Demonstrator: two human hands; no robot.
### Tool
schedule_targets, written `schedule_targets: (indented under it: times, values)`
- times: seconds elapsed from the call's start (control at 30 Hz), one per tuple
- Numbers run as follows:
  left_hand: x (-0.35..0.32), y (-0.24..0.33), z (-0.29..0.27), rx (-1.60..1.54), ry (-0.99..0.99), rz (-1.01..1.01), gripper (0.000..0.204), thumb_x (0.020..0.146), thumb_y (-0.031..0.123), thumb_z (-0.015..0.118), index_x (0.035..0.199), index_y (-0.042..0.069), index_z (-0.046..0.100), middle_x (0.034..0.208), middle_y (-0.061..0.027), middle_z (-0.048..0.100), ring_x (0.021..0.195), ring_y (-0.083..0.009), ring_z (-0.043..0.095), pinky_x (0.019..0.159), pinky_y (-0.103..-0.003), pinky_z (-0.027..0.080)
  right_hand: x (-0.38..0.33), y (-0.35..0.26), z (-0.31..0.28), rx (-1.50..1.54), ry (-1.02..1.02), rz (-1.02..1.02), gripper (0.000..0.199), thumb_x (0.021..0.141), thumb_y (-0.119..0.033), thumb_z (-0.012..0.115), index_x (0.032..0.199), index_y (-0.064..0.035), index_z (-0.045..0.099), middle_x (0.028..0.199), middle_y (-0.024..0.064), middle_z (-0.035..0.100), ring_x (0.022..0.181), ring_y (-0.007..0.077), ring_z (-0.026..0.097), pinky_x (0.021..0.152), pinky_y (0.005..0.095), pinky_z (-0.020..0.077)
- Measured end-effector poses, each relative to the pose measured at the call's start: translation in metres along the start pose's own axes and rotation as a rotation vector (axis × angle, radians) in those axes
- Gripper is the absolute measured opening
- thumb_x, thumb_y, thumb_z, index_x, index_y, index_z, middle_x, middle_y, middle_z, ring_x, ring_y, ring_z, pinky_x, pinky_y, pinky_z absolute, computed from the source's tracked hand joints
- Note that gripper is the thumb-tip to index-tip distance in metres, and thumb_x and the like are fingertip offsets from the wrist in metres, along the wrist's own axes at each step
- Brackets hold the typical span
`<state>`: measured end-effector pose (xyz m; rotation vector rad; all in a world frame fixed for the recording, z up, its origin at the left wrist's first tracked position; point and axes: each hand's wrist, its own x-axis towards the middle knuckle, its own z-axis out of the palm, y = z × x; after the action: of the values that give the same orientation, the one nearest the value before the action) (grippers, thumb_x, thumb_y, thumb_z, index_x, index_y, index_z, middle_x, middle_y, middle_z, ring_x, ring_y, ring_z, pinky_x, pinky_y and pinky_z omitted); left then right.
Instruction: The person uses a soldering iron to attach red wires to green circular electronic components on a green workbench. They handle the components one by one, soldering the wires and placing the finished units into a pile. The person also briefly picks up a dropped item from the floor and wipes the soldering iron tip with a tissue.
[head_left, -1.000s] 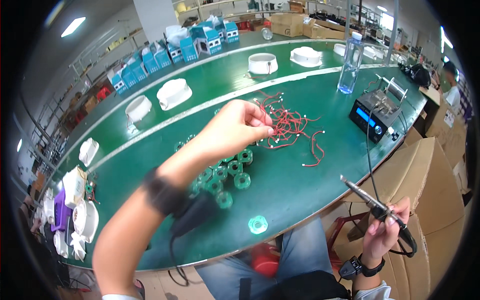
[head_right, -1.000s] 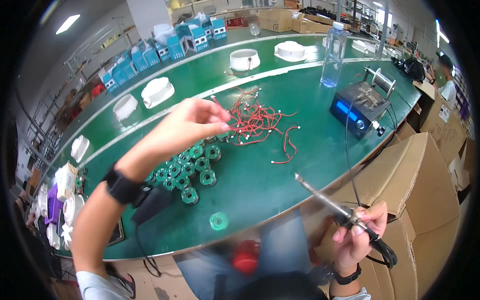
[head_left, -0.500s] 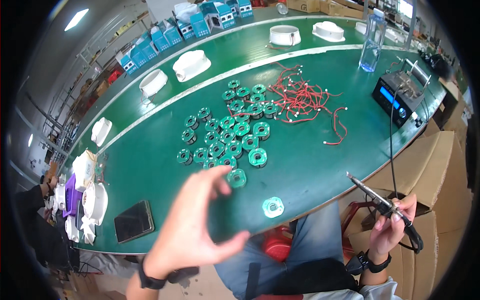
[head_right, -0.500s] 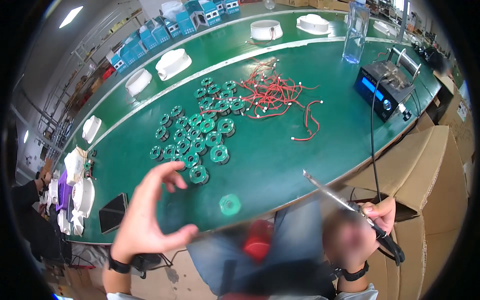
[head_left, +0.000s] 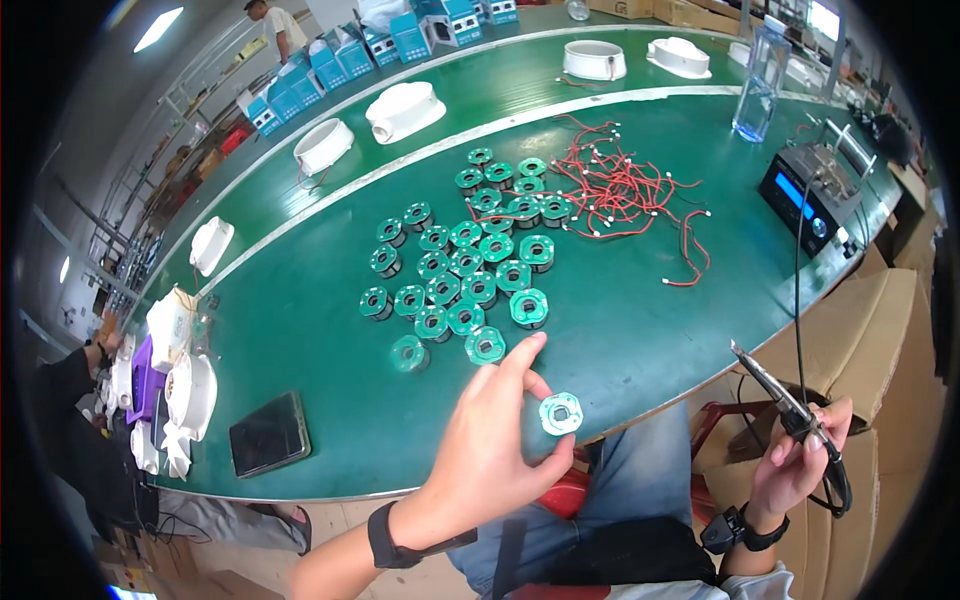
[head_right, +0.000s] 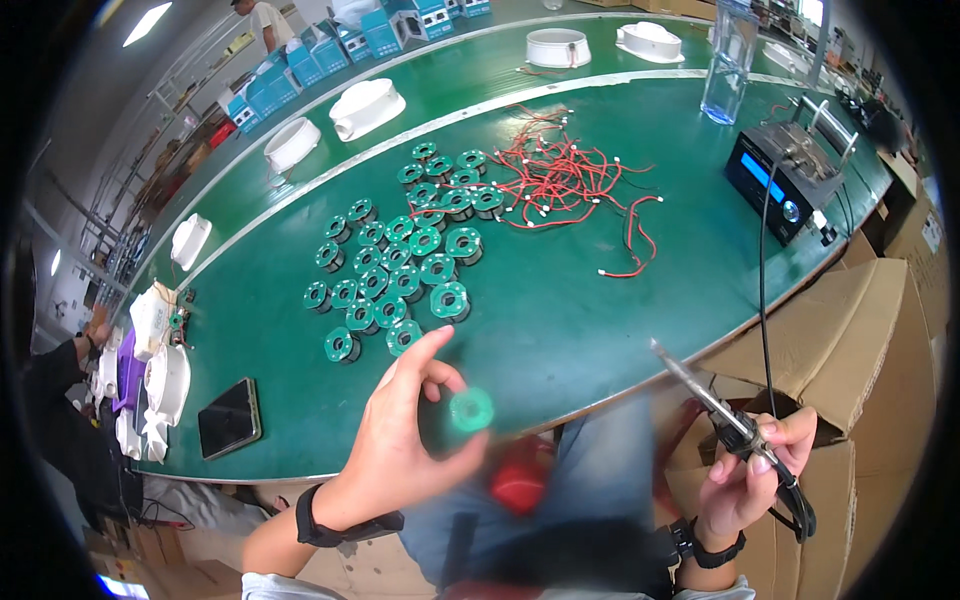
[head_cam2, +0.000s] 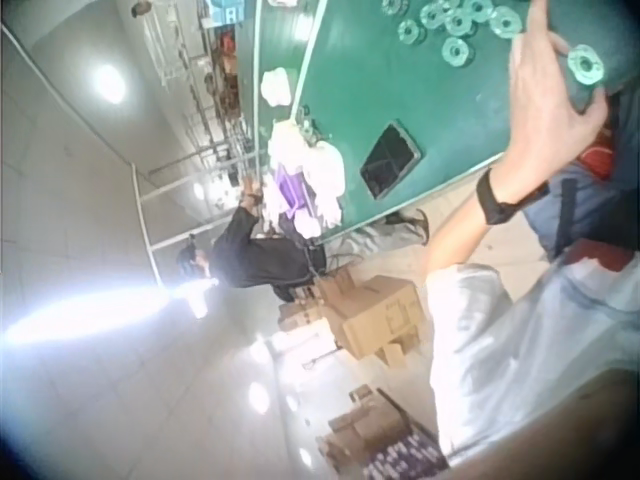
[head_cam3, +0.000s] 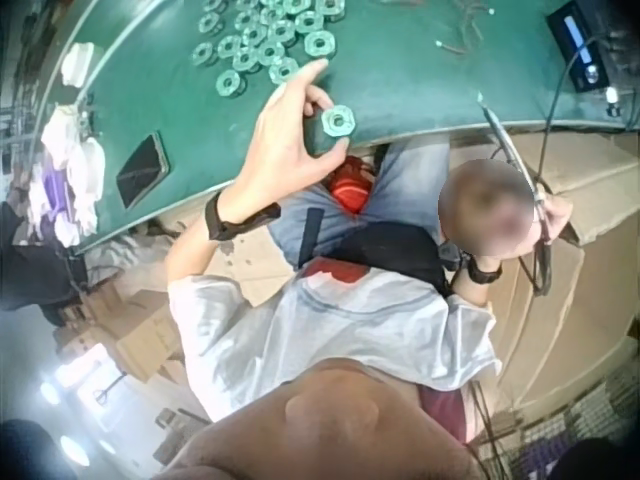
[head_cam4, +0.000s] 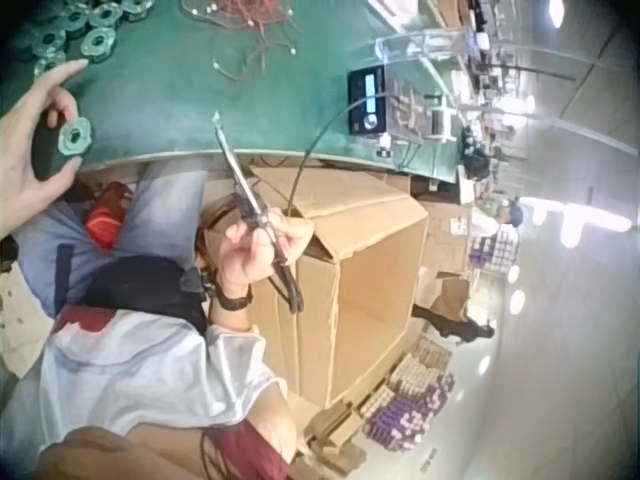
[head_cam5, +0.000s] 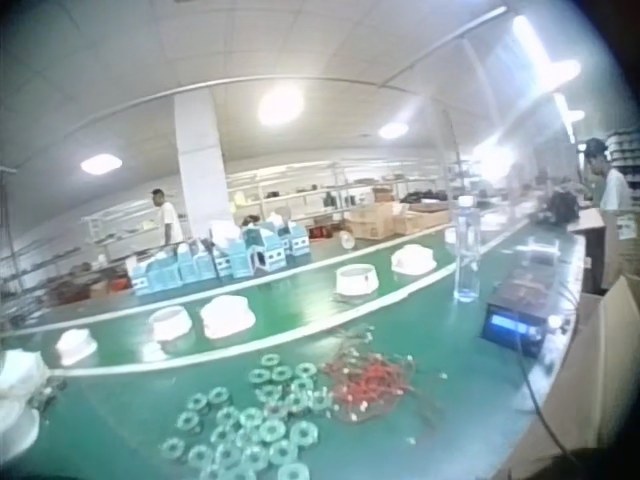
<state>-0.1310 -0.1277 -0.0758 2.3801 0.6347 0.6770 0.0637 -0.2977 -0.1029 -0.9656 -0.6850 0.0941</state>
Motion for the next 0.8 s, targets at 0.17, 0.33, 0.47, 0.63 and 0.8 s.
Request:
schedule_targets:
  times: [0.17,0.33,0.47,0.63,0.8]
  values:
    - [-0.011,0.000,0.003,0.391,0.343,0.024,0.055,0.054,0.009,0.070,0.101,0.000,0.043,0.067,-0.0073,0.040,0.058,-0.0208,0.041,0.048,-0.029,0.035,-0.001,0.004,0.001,0.029,-0.005,0.027,0.018,0.075,-0.013,0.049,0.079,-0.0059,0.032,0.051,0.0004,0.040,0.039,0.0031,0.032,0.038,0.0140,0.0227]
    - [-0.036,0.009,0.006,0.320,0.218,0.078,0.023,0.055,0.010,0.068,0.075,0.007,0.057,0.064,-0.0051,0.041,0.059,-0.0194,0.043,0.048,-0.030,0.031,-0.004,0.009,-0.004,0.041,-0.010,0.044,0.018,0.076,-0.013,0.048,0.080,-0.0048,0.032,0.052,0.0006,0.040,0.039,0.0028,0.031,0.038,0.0133,0.0233]
    - [-0.037,0.017,0.013,0.403,0.035,0.007,0.048,0.058,0.021,0.064,0.103,0.008,0.055,0.071,-0.0055,0.041,0.065,-0.0204,0.040,0.058,-0.032,0.029,-0.004,0.012,-0.003,0.014,-0.015,0.046,0.019,0.076,-0.013,0.048,0.081,-0.0041,0.033,0.054,0.0008,0.039,0.039,0.0027,0.032,0.038,0.0126,0.0234]
    - [-0.027,0.015,0.020,0.511,0.065,-0.100,0.062,0.061,0.026,0.064,0.114,0.001,0.045,0.075,-0.0068,0.040,0.070,-0.0223,0.038,0.060,-0.033,0.027,-0.004,0.011,-0.004,0.022,-0.017,0.043,0.019,0.076,-0.013,0.048,0.081,-0.0038,0.033,0.056,0.0009,0.038,0.039,0.0023,0.033,0.036,0.0118,0.0243]
    - [-0.044,0.023,-0.006,0.419,0.141,-0.085,0.051,0.060,0.020,0.064,0.106,0.002,0.051,0.072,-0.0064,0.044,0.067,-0.0223,0.041,0.059,-0.032,0.030,-0.003,0.017,-0.004,0.065,-0.057,0.057,0.020,0.075,-0.014,0.049,0.081,-0.0042,0.032,0.056,0.0012,0.038,0.040,0.0021,0.033,0.035,0.0117,0.0242]
